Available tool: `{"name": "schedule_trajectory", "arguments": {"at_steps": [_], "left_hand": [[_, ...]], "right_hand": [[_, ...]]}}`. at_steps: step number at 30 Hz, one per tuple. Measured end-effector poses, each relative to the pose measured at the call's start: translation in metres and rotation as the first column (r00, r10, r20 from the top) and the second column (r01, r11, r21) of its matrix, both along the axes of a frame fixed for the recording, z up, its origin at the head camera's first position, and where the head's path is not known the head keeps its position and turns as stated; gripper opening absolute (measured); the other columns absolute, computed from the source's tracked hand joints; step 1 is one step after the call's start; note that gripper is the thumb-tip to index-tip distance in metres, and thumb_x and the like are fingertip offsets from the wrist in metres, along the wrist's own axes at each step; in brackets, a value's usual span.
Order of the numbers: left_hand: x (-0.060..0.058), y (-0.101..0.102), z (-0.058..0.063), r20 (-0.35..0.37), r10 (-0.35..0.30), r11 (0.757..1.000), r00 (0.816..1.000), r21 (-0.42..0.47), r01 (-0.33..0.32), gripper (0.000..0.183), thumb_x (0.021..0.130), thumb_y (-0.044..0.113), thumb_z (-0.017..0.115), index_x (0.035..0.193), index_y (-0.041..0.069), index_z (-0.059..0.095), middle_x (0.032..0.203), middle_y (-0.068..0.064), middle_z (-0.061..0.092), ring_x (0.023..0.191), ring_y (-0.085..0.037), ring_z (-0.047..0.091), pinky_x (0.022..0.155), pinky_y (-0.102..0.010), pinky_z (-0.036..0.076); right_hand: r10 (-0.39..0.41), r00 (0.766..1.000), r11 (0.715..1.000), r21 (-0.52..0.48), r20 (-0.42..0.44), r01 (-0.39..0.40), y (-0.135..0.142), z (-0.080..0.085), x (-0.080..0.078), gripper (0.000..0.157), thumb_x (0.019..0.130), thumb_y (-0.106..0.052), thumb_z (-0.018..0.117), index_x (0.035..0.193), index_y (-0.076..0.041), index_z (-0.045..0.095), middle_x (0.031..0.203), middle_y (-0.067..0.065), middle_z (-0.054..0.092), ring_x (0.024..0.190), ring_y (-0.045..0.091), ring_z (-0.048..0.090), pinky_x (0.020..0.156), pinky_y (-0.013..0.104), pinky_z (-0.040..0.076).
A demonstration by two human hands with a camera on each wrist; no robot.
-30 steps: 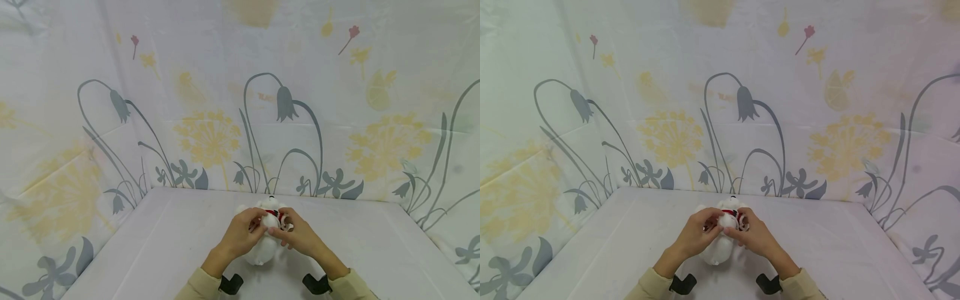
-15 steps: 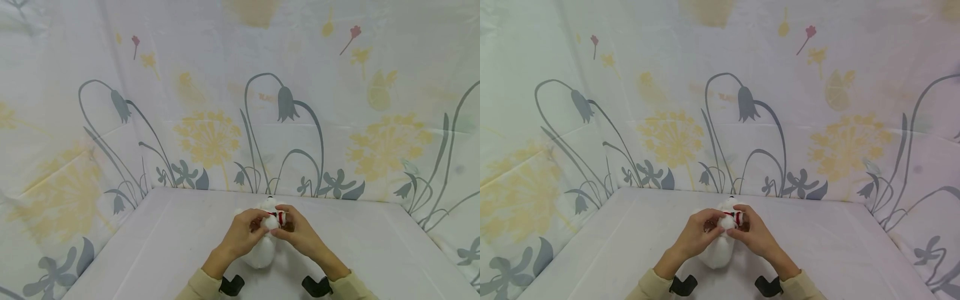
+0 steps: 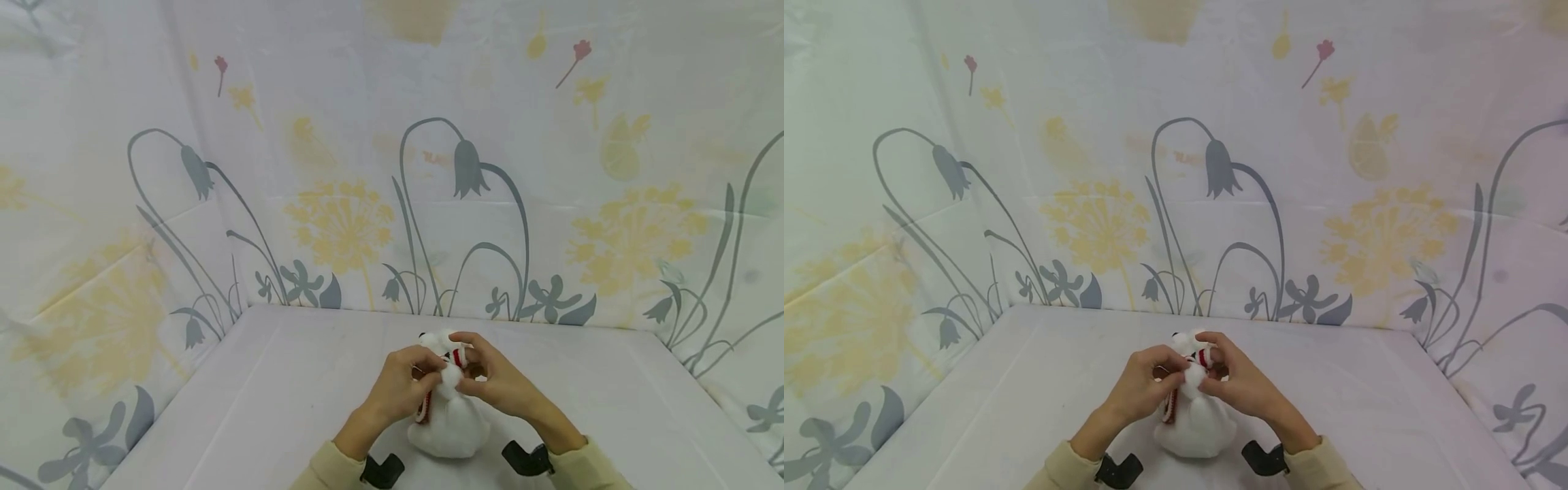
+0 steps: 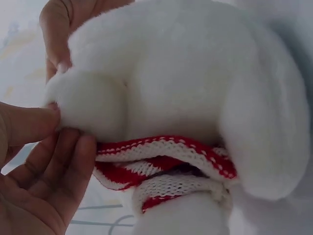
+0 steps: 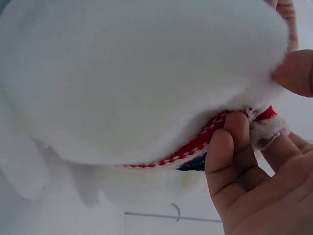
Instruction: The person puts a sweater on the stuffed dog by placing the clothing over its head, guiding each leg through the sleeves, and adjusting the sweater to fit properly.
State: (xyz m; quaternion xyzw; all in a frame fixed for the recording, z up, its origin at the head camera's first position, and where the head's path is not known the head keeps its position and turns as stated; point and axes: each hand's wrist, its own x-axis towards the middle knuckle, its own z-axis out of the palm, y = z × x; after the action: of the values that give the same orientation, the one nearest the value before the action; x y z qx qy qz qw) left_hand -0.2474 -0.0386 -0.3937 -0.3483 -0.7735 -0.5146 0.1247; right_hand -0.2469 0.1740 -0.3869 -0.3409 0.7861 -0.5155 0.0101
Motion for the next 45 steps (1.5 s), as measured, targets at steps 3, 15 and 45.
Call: {"name": "schedule_trajectory", "arguments": {"at_steps": [3,15,45], "left_hand": [[-0.002,-0.003,-0.001,-0.043,0.008,1.000,0.999,-0.024,-0.009,0.016,0.082,-0.005,0.069,0.093,0.007,0.067,0.088,-0.002,0.066,0.076,-0.010,0.061,0.068,-0.024,0.052],[-0.003,-0.012,0.007,-0.009,-0.130,0.972,0.991,-0.199,0.126,0.079,0.086,-0.007,0.056,0.150,0.028,0.026,0.141,-0.002,0.048,0.106,-0.014,0.055,0.079,-0.027,0.048],[-0.004,-0.016,0.008,0.049,-0.080,0.937,0.996,-0.337,0.092,0.059,0.084,0.009,0.060,0.139,0.016,0.041,0.108,0.000,0.059,0.070,-0.008,0.052,0.060,-0.018,0.043]], "right_hand": [[0.032,0.999,0.999,-0.006,-0.018,-0.032,-0.002,-0.004,0.000,0.059,0.090,0.000,0.059,0.139,0.002,0.025,0.088,0.009,0.060,0.079,0.018,0.056,0.071,0.031,0.048],[-0.018,0.981,0.999,0.033,-0.193,0.025,-0.016,-0.009,0.005,0.039,0.085,0.008,0.058,0.106,-0.004,0.027,0.078,-0.005,0.050,0.076,0.014,0.048,0.071,0.027,0.042],[-0.028,0.976,0.986,0.155,-0.215,0.063,-0.013,-0.005,0.006,0.035,0.087,-0.001,0.062,0.110,-0.010,0.036,0.093,0.000,0.059,0.076,0.010,0.052,0.070,0.030,0.046]]}}
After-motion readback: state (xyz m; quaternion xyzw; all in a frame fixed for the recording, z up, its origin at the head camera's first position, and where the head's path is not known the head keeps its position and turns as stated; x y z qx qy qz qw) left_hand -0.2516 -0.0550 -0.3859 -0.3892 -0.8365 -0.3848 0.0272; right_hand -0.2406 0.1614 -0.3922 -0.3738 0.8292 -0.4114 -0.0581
